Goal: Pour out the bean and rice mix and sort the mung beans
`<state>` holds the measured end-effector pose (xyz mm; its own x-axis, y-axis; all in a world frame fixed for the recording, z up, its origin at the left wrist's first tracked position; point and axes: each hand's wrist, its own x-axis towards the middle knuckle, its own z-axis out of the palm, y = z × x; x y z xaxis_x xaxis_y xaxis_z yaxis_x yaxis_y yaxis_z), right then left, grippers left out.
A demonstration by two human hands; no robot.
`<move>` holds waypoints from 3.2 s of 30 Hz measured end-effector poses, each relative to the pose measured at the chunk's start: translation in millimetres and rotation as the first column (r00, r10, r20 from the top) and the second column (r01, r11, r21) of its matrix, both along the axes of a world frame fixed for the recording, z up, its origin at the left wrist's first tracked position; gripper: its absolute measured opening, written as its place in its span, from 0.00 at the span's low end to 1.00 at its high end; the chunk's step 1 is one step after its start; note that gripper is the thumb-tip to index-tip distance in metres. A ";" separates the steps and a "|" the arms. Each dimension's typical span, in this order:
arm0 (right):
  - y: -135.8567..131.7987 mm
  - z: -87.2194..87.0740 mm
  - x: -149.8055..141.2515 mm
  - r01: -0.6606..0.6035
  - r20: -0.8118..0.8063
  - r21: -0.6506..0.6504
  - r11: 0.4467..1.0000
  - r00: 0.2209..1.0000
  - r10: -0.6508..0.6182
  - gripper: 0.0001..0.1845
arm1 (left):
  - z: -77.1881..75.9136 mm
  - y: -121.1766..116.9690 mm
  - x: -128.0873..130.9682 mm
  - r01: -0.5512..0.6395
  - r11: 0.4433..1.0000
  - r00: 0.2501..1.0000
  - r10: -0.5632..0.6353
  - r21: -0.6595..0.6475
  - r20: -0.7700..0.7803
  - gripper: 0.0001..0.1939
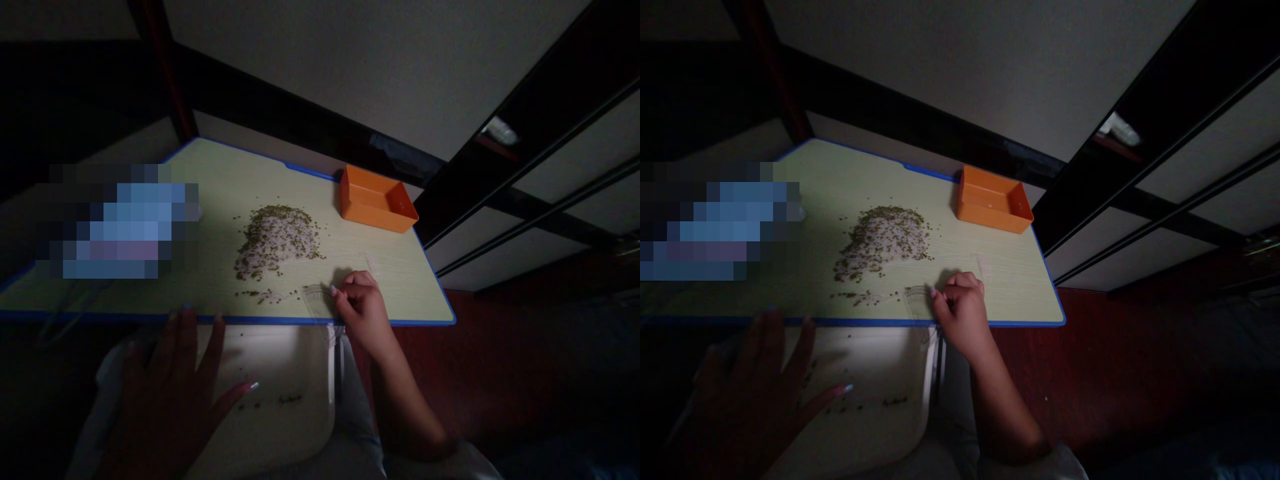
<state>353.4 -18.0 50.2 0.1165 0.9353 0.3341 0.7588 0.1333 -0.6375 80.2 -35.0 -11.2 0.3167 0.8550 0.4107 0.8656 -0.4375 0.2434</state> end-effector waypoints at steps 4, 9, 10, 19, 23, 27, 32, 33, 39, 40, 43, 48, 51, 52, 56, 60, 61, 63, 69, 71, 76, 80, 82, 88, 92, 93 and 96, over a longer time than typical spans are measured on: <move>-0.4 -0.4 1.1 0.008 -0.002 0.006 1.000 1.000 -0.008 0.22 | -0.3 0.1 2.4 0.001 1.000 1.000 -0.001 0.017 0.012 0.48; -0.5 -0.8 -0.2 0.060 0.025 0.022 0.998 0.998 -0.060 0.21 | 1.2 -0.1 1.3 0.002 1.000 1.000 -0.002 0.006 0.001 0.47; -0.6 -0.7 -0.5 0.072 0.032 0.022 0.997 0.997 -0.073 0.21 | 1.6 -0.1 0.3 0.011 1.000 1.000 -0.011 0.003 -0.010 0.48; -1.3 -1.1 10.2 0.149 0.084 0.022 0.989 0.985 -0.150 0.21 | -0.4 1.2 -1.0 0.014 1.000 1.000 -0.014 0.016 -0.018 0.49; -1.0 -0.6 16.9 0.175 0.054 0.044 0.984 0.983 -0.177 0.21 | 1.2 0.6 -1.7 0.022 0.999 0.999 -0.020 0.046 -0.033 0.46; -0.1 1.5 15.5 0.145 -0.003 0.046 0.988 0.989 -0.145 0.21 | 1.7 0.3 -1.3 0.022 0.999 1.000 -0.021 0.024 -0.013 0.48; 5.6 3.5 7.2 0.142 0.038 0.022 0.990 0.989 -0.143 0.21 | 1.5 0.3 1.2 -0.007 1.000 1.000 0.007 0.003 0.013 0.47; 7.2 3.6 5.6 0.140 0.046 0.020 0.990 0.989 -0.141 0.21 | 1.4 0.3 1.1 -0.002 1.000 1.000 0.002 0.000 0.010 0.47; 15.5 2.4 3.3 0.174 0.158 0.049 0.983 0.971 -0.180 0.20 | 1.8 -1.6 -2.1 0.007 1.000 1.000 -0.007 -0.009 -0.001 0.48; 16.3 1.9 4.5 0.189 0.187 0.051 0.981 0.963 -0.195 0.20 | 2.0 -1.9 -2.2 0.002 1.000 1.000 -0.002 -0.012 -0.004 0.47; 17.7 0.4 10.7 0.233 0.268 0.064 0.970 0.933 -0.242 0.19 | 1.7 -1.8 -1.7 -0.006 1.000 1.000 0.006 -0.006 -0.007 0.47; 17.2 2.1 28.8 0.317 0.373 0.094 0.944 0.868 -0.329 0.17 | -1.1 0.7 -0.4 0.014 1.000 1.000 -0.014 0.026 -0.012 0.47; 17.1 6.4 43.1 0.382 0.420 0.090 0.920 0.823 -0.383 0.16 | -3.1 1.1 0.0 -0.006 1.000 1.000 0.006 0.015 0.006 0.48; 17.3 8.2 48.0 0.400 0.438 0.093 0.912 0.806 -0.399 0.16 | -3.5 1.1 0.0 -0.008 1.000 1.000 0.008 0.012 0.005 0.49; 19.3 15.7 64.8 0.449 0.530 0.116 0.886 0.726 -0.438 0.16 | -3.1 1.5 -0.1 0.007 1.000 1.000 -0.006 0.009 -0.025 0.47; 20.7 21.0 72.8 0.502 0.596 0.135 0.854 0.648 -0.475 0.17 | -1.7 1.5 0.1 0.008 1.000 1.000 -0.008 0.013 -0.002 0.48; 20.7 21.7 73.6 0.515 0.609 0.137 0.846 0.629 -0.482 0.17 | -1.7 1.2 0.1 0.003 1.000 1.000 -0.004 0.016 0.004 0.48; 20.4 22.5 75.1 0.526 0.631 0.140 0.839 0.605 -0.485 0.17 | -2.0 0.5 -0.2 -0.002 1.000 1.000 0.002 0.009 0.008 0.47; 19.9 23.5 79.3 0.499 0.571 0.162 0.851 0.656 -0.493 0.18 | -1.7 0.6 -0.8 0.009 1.000 1.000 -0.009 -0.003 -0.007 0.48; 21.4 24.2 76.5 0.468 0.512 0.160 0.869 0.714 -0.478 0.17 | -1.2 1.2 -0.2 0.009 1.000 1.000 -0.009 0.003 -0.010 0.48; 32.1 24.5 58.0 0.396 0.484 0.113 0.911 0.779 -0.399 0.16 | -1.5 1.2 -1.0 0.008 1.000 1.000 -0.008 0.017 -0.006 0.48; 42.7 24.8 51.3 0.430 0.557 0.075 0.900 0.730 -0.395 0.17 | -1.0 0.4 -2.5 0.009 1.000 1.000 -0.009 0.023 -0.004 0.47; 44.6 26.1 53.5 0.494 0.580 0.043 0.868 0.695 -0.425 0.17 | -0.7 0.2 -2.6 0.015 1.000 1.000 -0.015 0.019 -0.004 0.47; 37.6 28.1 64.3 0.638 0.543 0.041 0.769 0.632 -0.553 0.16 | -3.4 0.9 -4.0 0.009 1.000 1.000 -0.008 0.026 -0.010 0.48; 34.8 25.5 65.2 0.510 0.411 0.104 0.854 0.760 -0.503 0.18 | -4.8 2.4 -4.7 0.028 0.999 0.999 -0.027 0.031 -0.031 0.48; 34.6 25.0 64.2 0.438 0.377 0.114 0.892 0.811 -0.447 0.18 | -5.0 2.7 -4.4 0.031 0.999 0.999 -0.030 0.037 -0.029 0.48; 34.4 23.7 57.7 0.193 0.321 0.098 0.976 0.922 -0.214 0.16 | -5.3 3.3 -2.9 0.016 0.998 1.000 -0.016 0.054 0.005 0.48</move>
<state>411.0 16.4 74.0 0.1760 0.8789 0.4434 0.9390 -0.0147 -0.3437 77.3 -31.7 -16.5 0.3278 0.8262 0.4581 0.8571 -0.4640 0.2236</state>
